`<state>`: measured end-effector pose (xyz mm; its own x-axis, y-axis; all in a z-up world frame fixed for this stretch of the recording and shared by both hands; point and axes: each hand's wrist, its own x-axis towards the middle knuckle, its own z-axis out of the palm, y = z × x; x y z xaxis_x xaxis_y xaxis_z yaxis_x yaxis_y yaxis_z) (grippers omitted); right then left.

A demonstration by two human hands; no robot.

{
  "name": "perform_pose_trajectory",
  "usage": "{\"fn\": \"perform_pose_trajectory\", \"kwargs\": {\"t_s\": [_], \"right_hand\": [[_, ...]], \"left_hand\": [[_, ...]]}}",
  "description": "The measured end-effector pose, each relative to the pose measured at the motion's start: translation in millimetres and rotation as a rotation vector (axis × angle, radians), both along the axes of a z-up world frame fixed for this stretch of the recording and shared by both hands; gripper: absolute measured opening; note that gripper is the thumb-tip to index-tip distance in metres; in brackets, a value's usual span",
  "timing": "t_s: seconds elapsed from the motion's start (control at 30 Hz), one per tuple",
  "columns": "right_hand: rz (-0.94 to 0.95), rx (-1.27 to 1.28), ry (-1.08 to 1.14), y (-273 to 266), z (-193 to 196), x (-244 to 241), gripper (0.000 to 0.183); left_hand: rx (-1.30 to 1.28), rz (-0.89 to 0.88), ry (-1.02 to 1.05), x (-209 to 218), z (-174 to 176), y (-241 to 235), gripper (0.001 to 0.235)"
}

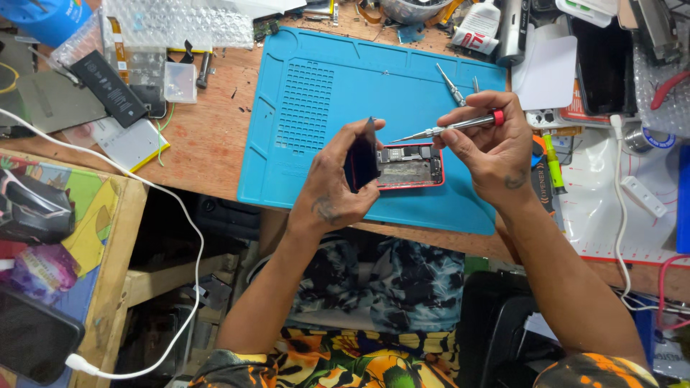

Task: The person disassembles a smartphone, removes the screen assembly, and uses a screwdriver to manipulate internal components. They then reassemble the device by aligning the screen and securing the casing.

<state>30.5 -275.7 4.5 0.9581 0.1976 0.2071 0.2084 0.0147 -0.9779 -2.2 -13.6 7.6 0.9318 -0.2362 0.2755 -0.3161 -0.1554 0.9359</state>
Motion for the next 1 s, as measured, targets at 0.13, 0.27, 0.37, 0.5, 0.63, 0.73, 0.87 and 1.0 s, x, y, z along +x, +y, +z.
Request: {"fn": "perform_pose_trajectory", "kwargs": {"t_s": [0.13,0.27,0.37,0.5,0.63,0.73,0.87,1.0], "right_hand": [[0.005,-0.013,-0.024,6,-1,1,0.040],[-0.016,-0.013,-0.007,10,0,3,0.040],[-0.039,-0.019,0.012,11,0,3,0.040],[-0.048,-0.017,0.019,12,0,3,0.038],[-0.072,-0.033,0.033,12,0,3,0.037],[-0.078,-0.046,0.035,11,2,4,0.036],[-0.080,-0.081,0.028,10,3,3,0.035],[-0.086,-0.054,0.045,11,4,3,0.034]], "left_hand": [[-0.054,-0.023,0.065,0,2,0,0.066],[-0.037,-0.034,0.049,2,1,0,0.064],[-0.027,-0.029,0.068,3,-1,0,0.060],[-0.031,-0.027,0.076,2,-3,1,0.058],[-0.047,-0.029,0.053,2,-3,2,0.061],[-0.048,-0.021,0.047,1,-3,1,0.060],[-0.069,-0.006,0.083,-1,-2,2,0.061],[-0.091,-0.001,0.055,-2,-3,2,0.061]]}}
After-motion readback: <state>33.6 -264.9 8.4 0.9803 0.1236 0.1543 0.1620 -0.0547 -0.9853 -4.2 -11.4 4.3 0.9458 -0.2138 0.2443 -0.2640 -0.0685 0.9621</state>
